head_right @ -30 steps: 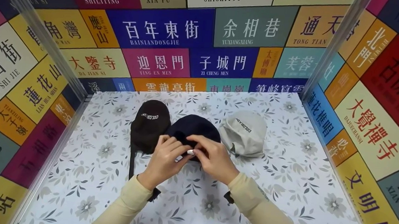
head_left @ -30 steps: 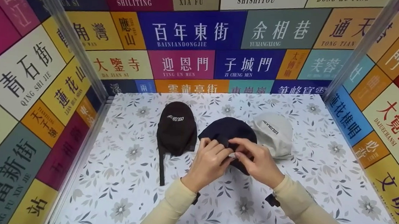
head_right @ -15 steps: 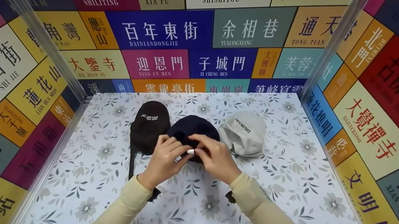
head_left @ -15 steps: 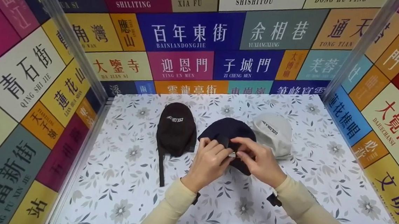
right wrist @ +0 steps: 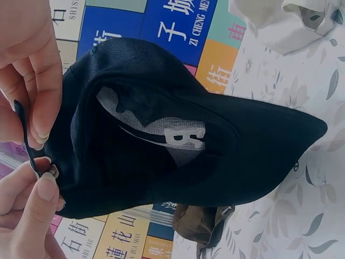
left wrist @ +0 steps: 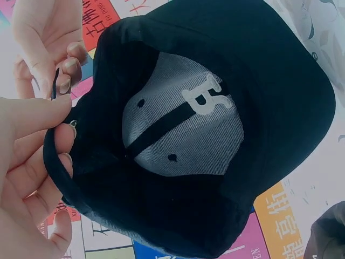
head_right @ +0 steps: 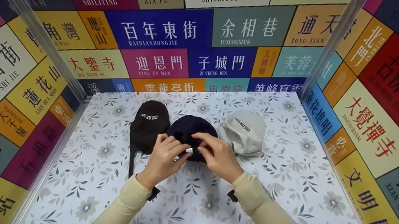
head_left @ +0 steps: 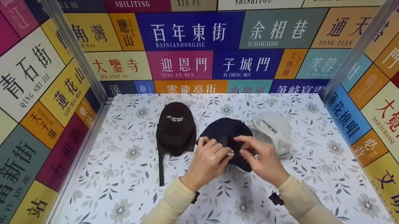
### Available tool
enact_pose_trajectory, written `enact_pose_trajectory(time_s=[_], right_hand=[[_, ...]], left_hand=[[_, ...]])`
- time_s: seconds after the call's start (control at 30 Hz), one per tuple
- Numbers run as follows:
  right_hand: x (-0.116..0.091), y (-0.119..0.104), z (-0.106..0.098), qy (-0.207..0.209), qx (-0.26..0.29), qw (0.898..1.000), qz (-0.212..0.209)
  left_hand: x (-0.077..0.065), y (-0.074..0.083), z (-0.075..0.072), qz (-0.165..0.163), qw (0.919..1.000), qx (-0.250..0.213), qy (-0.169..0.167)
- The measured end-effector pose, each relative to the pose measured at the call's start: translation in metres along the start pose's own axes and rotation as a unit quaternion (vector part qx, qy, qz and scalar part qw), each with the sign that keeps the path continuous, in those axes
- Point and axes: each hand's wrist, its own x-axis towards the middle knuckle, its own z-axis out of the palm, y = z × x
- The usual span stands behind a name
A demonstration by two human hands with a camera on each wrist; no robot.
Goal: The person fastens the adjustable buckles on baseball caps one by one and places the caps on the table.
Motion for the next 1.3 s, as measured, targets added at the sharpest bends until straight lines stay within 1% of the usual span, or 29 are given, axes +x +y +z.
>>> enact_pose_trajectory(time_s=[0.17,0.3,0.47,0.7,0.83,1.0,1.2,1.3], right_hand=[[0.007,-0.017,-0.002,0.007,0.013,1.000,0.008],[0.013,-0.027,-0.004,0.013,0.025,1.000,0.012],[0.014,-0.028,-0.002,0.016,0.027,0.999,0.014],[0.010,-0.032,0.004,-0.008,0.026,0.999,0.033],[0.010,-0.033,0.007,-0.012,0.025,0.999,0.030],[0.010,-0.030,0.010,-0.007,0.021,1.000,0.021],[0.002,-0.005,0.016,-0.002,0.007,1.000,0.014],[-0.001,0.001,0.016,-0.006,0.002,1.000,0.013]], left_hand=[[0.000,0.000,0.000,-0.007,0.9999,-0.014,-0.005],[0.001,-0.001,0.000,-0.010,0.9998,-0.014,-0.004],[0.001,-0.001,0.001,-0.010,0.9998,-0.014,-0.004],[0.000,0.001,0.001,-0.009,0.9999,-0.010,-0.009],[0.001,0.001,0.001,-0.004,1.0000,-0.006,-0.001],[0.003,0.001,0.001,0.001,1.0000,-0.003,0.003],[0.003,0.001,0.001,0.002,1.0000,-0.002,-0.001],[0.002,0.001,0.001,0.002,1.0000,-0.001,-0.001]])
